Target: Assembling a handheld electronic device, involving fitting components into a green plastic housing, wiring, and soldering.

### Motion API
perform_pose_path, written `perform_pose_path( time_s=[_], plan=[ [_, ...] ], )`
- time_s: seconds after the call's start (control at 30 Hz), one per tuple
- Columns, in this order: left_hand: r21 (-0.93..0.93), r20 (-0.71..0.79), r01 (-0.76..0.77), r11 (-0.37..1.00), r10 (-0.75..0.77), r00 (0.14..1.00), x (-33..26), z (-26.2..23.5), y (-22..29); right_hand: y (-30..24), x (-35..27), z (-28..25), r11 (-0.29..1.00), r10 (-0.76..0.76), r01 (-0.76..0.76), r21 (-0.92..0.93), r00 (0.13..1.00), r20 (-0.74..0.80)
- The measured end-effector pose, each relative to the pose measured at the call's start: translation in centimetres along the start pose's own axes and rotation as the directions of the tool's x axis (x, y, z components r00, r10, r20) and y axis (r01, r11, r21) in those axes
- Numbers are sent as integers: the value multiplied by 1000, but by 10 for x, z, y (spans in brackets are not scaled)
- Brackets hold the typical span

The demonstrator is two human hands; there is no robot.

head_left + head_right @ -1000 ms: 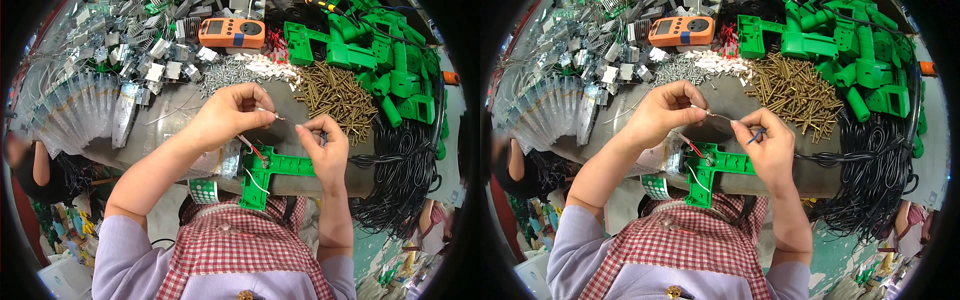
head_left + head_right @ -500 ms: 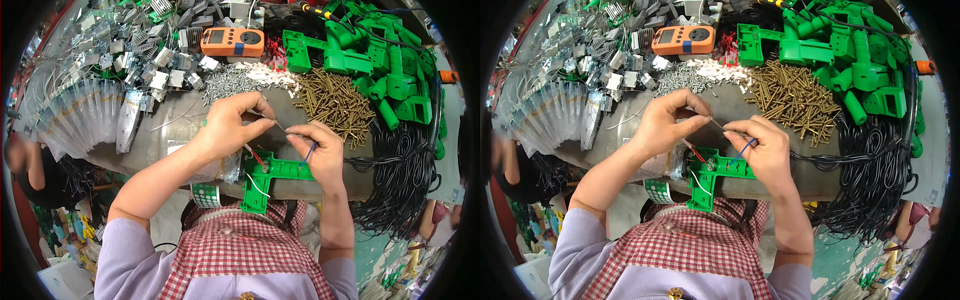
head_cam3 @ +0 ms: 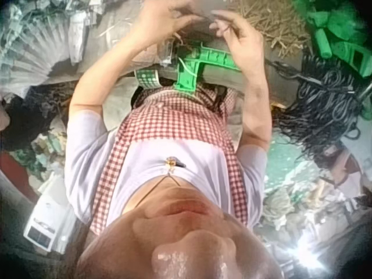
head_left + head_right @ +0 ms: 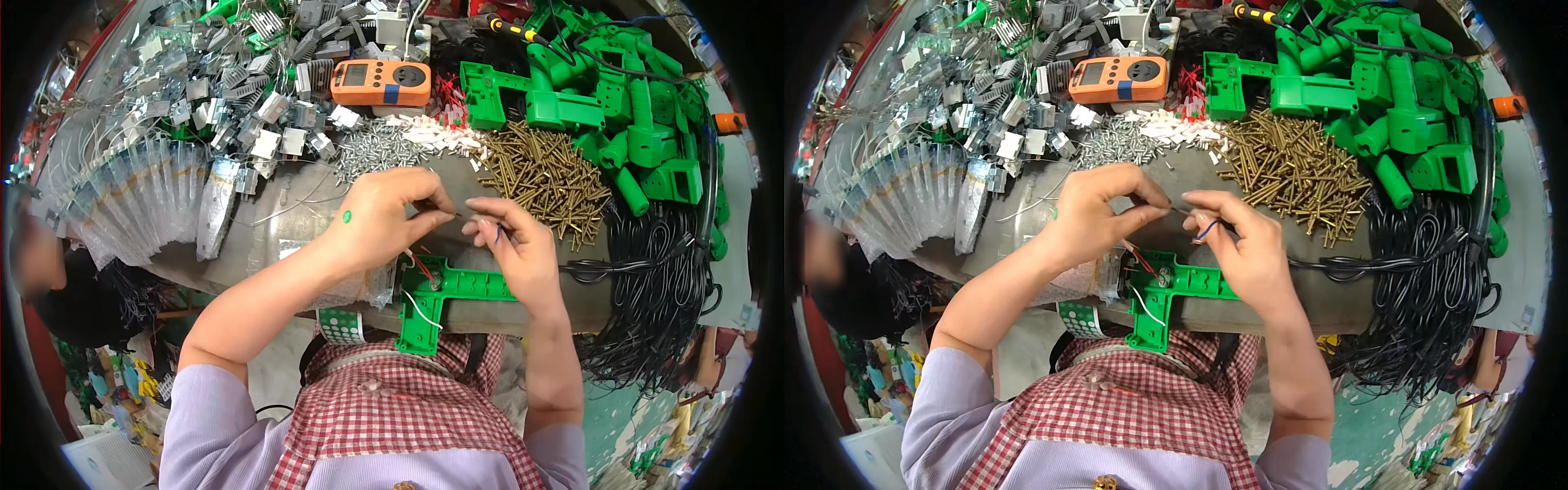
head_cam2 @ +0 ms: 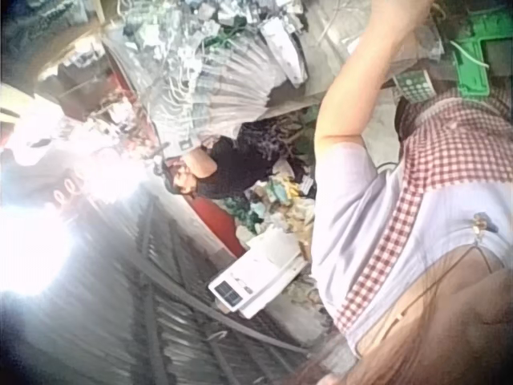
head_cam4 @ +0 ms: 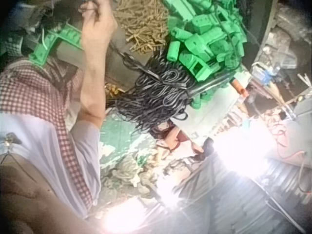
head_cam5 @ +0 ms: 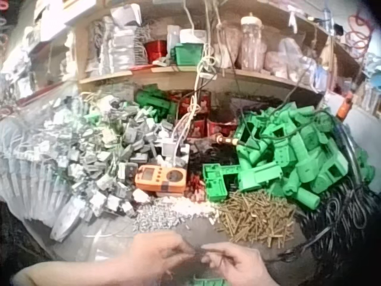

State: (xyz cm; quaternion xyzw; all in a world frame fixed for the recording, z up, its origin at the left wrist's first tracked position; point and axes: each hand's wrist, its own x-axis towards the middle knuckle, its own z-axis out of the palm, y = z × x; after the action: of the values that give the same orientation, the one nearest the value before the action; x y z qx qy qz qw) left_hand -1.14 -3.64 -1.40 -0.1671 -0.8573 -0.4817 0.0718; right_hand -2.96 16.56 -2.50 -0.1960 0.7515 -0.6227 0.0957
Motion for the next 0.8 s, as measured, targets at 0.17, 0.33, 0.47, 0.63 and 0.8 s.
perform_pose_path(
  time_s=[0.17,0.33,0.47,0.63,0.8],
  plan=[
    [136,24,-70,988,68,997,7,2,3,3,3,-5,998,50,-49,-28,997,55],
    [121,52,-140,983,134,990,11,9,2,15,4,-13,994,109,-112,14,985,134],
    [311,5,-171,935,178,984,9,-8,-4,3,7,-14,970,243,-243,-16,965,99],
    [442,40,-277,853,290,956,-4,-19,19,-16,12,-1,899,-218,241,-365,970,104],
    [415,553,-166,895,-103,827,-69,-80,32,-12,8,-20,933,-134,172,-315,981,139]
  ],
)
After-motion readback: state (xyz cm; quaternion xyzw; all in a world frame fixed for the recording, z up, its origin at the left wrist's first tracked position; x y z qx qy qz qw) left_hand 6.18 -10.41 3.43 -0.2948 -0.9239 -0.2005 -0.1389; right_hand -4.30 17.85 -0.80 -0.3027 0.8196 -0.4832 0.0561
